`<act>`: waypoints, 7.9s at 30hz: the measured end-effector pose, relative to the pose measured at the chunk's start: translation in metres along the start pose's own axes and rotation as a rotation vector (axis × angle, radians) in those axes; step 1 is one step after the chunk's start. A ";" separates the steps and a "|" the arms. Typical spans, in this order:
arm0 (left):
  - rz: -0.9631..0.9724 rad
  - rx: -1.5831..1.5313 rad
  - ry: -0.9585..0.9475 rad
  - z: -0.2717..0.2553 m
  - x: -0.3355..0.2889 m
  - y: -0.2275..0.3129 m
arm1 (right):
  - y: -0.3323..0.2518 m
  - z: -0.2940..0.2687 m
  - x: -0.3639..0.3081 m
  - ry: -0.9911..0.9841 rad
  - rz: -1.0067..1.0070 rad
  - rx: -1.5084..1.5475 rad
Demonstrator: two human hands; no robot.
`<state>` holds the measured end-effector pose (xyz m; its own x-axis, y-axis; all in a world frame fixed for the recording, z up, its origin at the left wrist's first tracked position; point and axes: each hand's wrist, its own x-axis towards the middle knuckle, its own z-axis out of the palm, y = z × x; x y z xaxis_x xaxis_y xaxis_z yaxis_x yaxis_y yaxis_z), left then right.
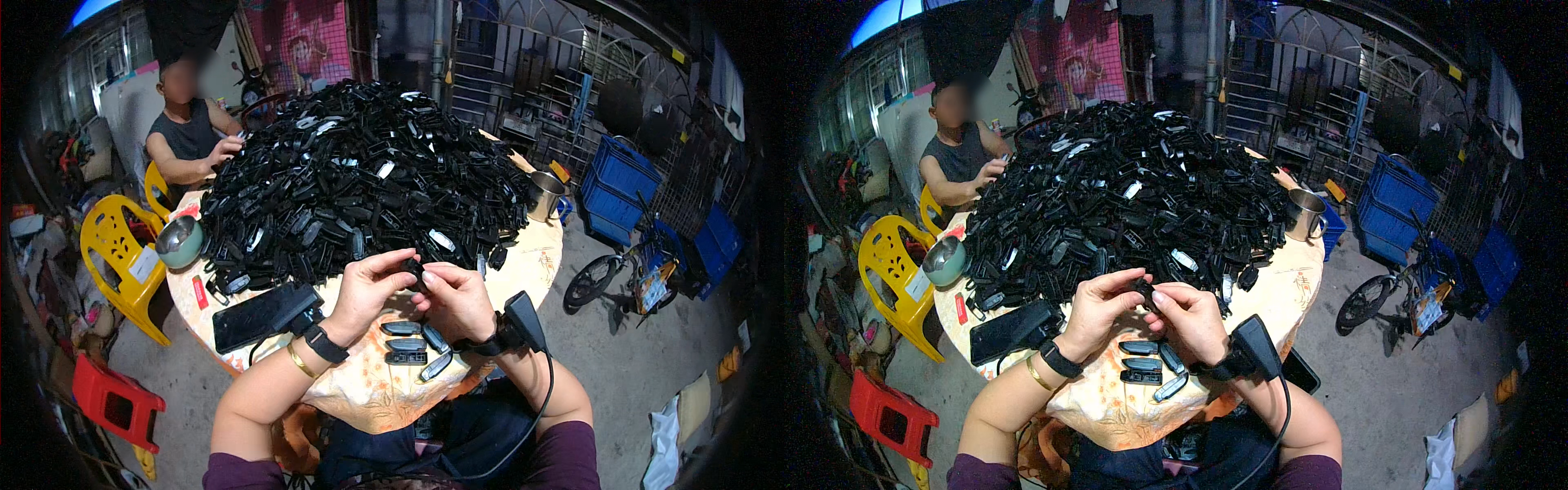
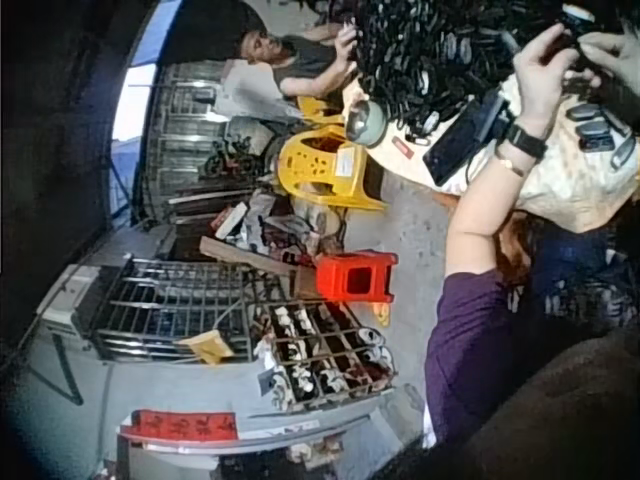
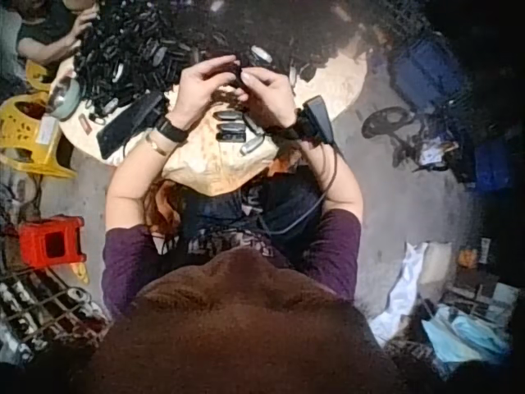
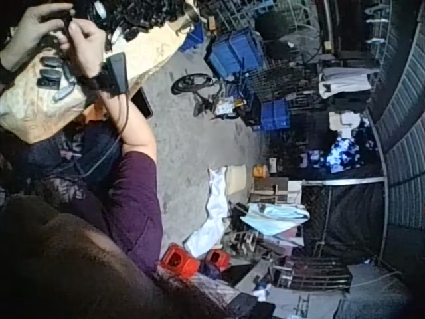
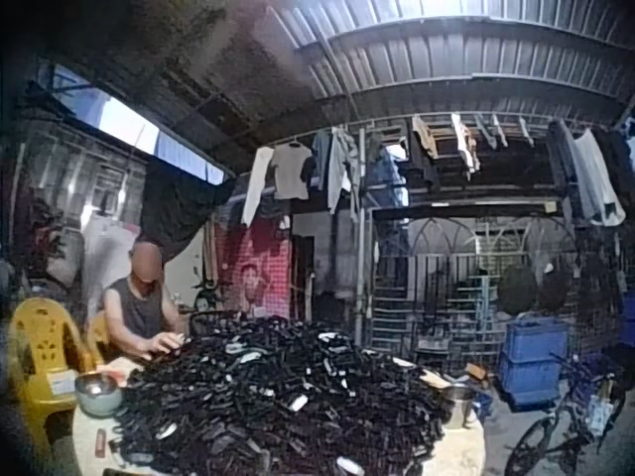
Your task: The recorder is assembling small black plastic components at a table with another worker.
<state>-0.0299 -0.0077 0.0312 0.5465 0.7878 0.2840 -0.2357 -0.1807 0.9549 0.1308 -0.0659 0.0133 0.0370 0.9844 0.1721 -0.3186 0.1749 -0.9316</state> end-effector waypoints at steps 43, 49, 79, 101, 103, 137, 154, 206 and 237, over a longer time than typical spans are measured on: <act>0.265 0.783 -0.242 -0.002 0.012 -0.024 | -0.021 -0.079 0.136 0.152 -0.584 -1.464; 0.398 1.135 -0.219 0.000 0.011 -0.029 | -0.024 -0.069 0.142 0.129 -0.418 -1.520; -0.060 0.025 0.082 0.001 0.005 -0.015 | -0.006 0.001 0.002 0.148 -0.625 -0.939; -0.022 -0.036 -0.178 -0.002 -0.001 0.007 | -0.008 0.001 -0.011 0.076 -0.622 -0.985; -0.096 -0.075 -0.167 -0.003 -0.001 0.008 | -0.015 -0.005 -0.006 -0.039 -0.619 -1.225; 0.546 1.392 -0.130 -0.005 0.020 -0.029 | -0.029 -0.040 0.006 0.029 0.070 0.038; -0.406 -0.424 -0.181 -0.010 0.012 0.004 | -0.009 -0.024 0.004 -0.019 -0.002 -0.209; 0.275 1.495 0.031 -0.010 0.008 -0.028 | -0.004 -0.014 0.028 0.121 -0.669 -1.619; -0.240 -0.267 -0.206 -0.008 0.007 0.007 | -0.015 -0.009 0.008 0.060 -0.752 -0.876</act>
<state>-0.0345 0.0014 0.0389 0.7541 0.6501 0.0934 -0.2677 0.1744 0.9476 0.1449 -0.0603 0.0259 -0.0088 0.6208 0.7839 0.5680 0.6483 -0.5070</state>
